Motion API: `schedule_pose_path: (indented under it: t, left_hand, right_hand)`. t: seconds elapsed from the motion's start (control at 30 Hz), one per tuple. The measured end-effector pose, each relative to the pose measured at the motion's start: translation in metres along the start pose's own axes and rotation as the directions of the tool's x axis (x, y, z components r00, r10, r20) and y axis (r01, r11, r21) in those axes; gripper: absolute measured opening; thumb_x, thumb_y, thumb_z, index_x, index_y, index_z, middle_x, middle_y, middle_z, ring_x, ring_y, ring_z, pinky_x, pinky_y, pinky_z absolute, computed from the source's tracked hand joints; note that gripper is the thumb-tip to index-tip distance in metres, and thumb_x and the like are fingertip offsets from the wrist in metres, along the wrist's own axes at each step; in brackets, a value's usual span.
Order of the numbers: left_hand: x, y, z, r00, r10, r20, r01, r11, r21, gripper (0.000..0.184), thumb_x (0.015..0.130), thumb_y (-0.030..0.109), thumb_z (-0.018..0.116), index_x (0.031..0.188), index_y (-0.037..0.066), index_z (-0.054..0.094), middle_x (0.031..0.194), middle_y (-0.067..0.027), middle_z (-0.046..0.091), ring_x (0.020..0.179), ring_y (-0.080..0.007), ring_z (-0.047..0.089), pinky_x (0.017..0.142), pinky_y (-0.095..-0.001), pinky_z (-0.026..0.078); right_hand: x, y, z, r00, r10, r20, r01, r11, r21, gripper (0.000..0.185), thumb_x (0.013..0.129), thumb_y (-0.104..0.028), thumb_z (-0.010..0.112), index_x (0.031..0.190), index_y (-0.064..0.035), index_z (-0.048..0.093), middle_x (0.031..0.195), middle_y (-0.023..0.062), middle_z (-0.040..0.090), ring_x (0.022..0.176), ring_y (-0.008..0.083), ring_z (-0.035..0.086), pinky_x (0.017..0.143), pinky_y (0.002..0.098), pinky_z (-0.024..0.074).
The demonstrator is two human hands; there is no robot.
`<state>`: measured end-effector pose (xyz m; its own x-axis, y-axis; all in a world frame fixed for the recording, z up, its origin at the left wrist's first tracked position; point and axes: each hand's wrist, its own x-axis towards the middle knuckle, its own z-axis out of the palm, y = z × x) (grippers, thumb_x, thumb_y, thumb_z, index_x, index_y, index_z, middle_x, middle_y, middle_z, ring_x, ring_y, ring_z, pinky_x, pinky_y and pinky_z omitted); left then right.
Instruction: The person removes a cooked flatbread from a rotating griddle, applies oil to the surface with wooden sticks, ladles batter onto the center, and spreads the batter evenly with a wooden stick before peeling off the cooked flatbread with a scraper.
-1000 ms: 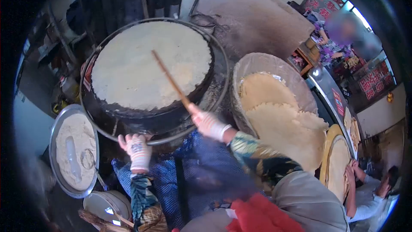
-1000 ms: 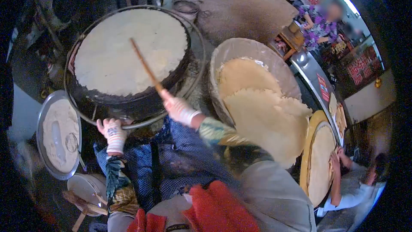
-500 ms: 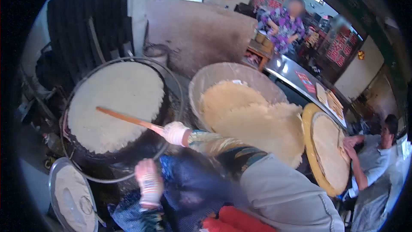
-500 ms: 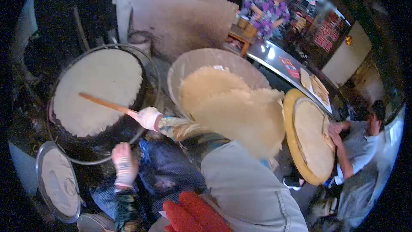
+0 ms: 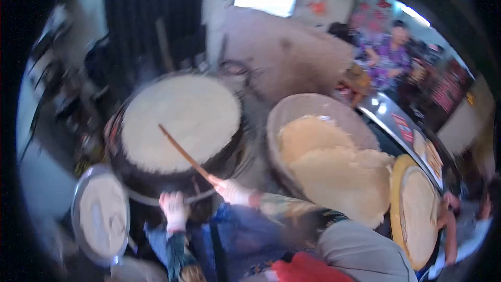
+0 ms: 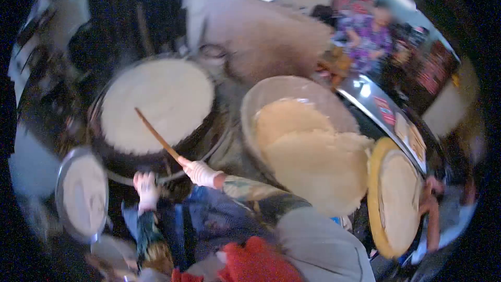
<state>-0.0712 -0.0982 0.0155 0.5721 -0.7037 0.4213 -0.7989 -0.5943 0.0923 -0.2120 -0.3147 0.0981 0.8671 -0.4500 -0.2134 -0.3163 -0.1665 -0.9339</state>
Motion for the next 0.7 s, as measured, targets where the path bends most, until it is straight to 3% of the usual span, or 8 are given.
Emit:
schedule_pose_path:
  t: [0.07,0.13,0.2,0.27,0.33,0.53,0.6,0.7]
  left_hand:
    - [-0.001,-0.029,-0.011,0.999,-0.002,0.048,0.001,1.0,0.01,0.024,0.064,0.024,0.073,0.083,0.012,0.064,0.085,-0.0091,0.063,0.098,-0.0309,0.057,0.104,-0.0477,0.033]
    - [0.004,-0.067,-0.007,0.983,-0.086,0.165,0.064,0.989,0.131,0.017,0.064,0.021,0.071,0.078,0.012,0.066,0.087,-0.0102,0.065,0.1,-0.0314,0.057,0.109,-0.0446,0.031]
    - [0.014,-0.095,-0.019,0.949,-0.142,0.28,0.086,0.975,0.204,0.016,0.066,0.019,0.069,0.08,0.012,0.069,0.088,-0.0105,0.065,0.101,-0.0286,0.057,0.112,-0.0445,0.028]
    - [0.021,-0.111,-0.023,0.931,-0.172,0.321,0.065,0.945,0.32,0.013,0.069,0.017,0.065,0.08,0.012,0.07,0.089,-0.0097,0.065,0.102,-0.0278,0.057,0.113,-0.0443,0.027]
    - [0.028,-0.134,-0.023,0.929,-0.134,0.346,-0.013,0.921,0.39,0.012,0.07,0.014,0.061,0.077,0.015,0.071,0.086,-0.0072,0.066,0.101,-0.0248,0.058,0.114,-0.0429,0.027]
    - [0.058,-0.209,-0.027,0.851,-0.134,0.508,-0.177,0.838,0.517,0.011,0.071,0.018,0.061,0.075,0.02,0.071,0.085,-0.0032,0.065,0.1,-0.0218,0.057,0.115,-0.0404,0.025]
    - [0.069,-0.227,-0.025,0.846,-0.107,0.522,-0.233,0.807,0.543,0.012,0.073,0.017,0.06,0.075,0.02,0.071,0.086,-0.0029,0.065,0.1,-0.0217,0.057,0.115,-0.0406,0.025]
    - [0.079,-0.259,-0.012,0.839,-0.086,0.537,-0.334,0.697,0.634,0.017,0.077,0.013,0.056,0.081,0.02,0.071,0.087,-0.002,0.065,0.101,-0.0212,0.057,0.116,-0.0407,0.024]
  right_hand:
    - [-0.024,-0.003,0.04,0.978,-0.066,0.196,0.064,0.998,0.018,0.034,0.101,-0.025,0.046,0.134,-0.0232,0.054,0.059,-0.0069,0.045,0.044,0.0083,0.04,0.044,0.0255,0.0399]
    - [0.003,0.014,0.065,0.955,-0.234,0.184,0.214,0.969,0.123,0.035,0.1,-0.025,0.047,0.134,-0.0266,0.053,0.059,-0.0009,0.054,0.047,0.0153,0.052,0.048,0.0323,0.046]
    - [0.029,0.006,0.054,0.846,-0.476,0.24,0.512,0.604,-0.611,0.043,0.1,-0.024,0.043,0.143,-0.0239,0.041,0.062,0.0098,0.062,0.053,0.024,0.062,0.046,0.037,0.0474]
    - [0.043,0.016,0.014,0.884,-0.252,0.394,0.461,0.322,-0.827,0.052,0.099,-0.023,0.039,0.149,-0.0247,0.024,0.065,0.0152,0.064,0.058,0.0308,0.065,0.049,0.0454,0.049]
    - [0.061,0.025,-0.037,0.911,-0.179,0.371,0.406,0.237,-0.883,0.055,0.098,-0.02,0.038,0.15,-0.0249,0.019,0.064,0.0159,0.063,0.057,0.0309,0.065,0.051,0.0505,0.0488]
    - [0.146,0.078,-0.173,0.975,-0.224,0.009,0.049,0.17,-0.984,0.055,0.097,-0.024,0.043,0.15,-0.0274,0.026,0.064,0.0194,0.062,0.061,0.0338,0.065,0.055,0.0475,0.0491]
    - [0.218,0.168,-0.227,0.964,-0.235,-0.126,0.08,0.704,-0.705,0.04,0.097,-0.024,0.045,0.136,-0.0263,0.049,0.07,0.022,0.062,0.062,0.0351,0.06,0.056,0.0476,0.0453]
    - [0.219,0.058,-0.186,0.948,-0.24,-0.209,-0.085,0.441,-0.893,0.04,0.096,-0.023,0.048,0.136,-0.0182,0.051,0.091,0.0276,0.064,0.084,0.0453,0.062,0.072,0.0506,0.0479]
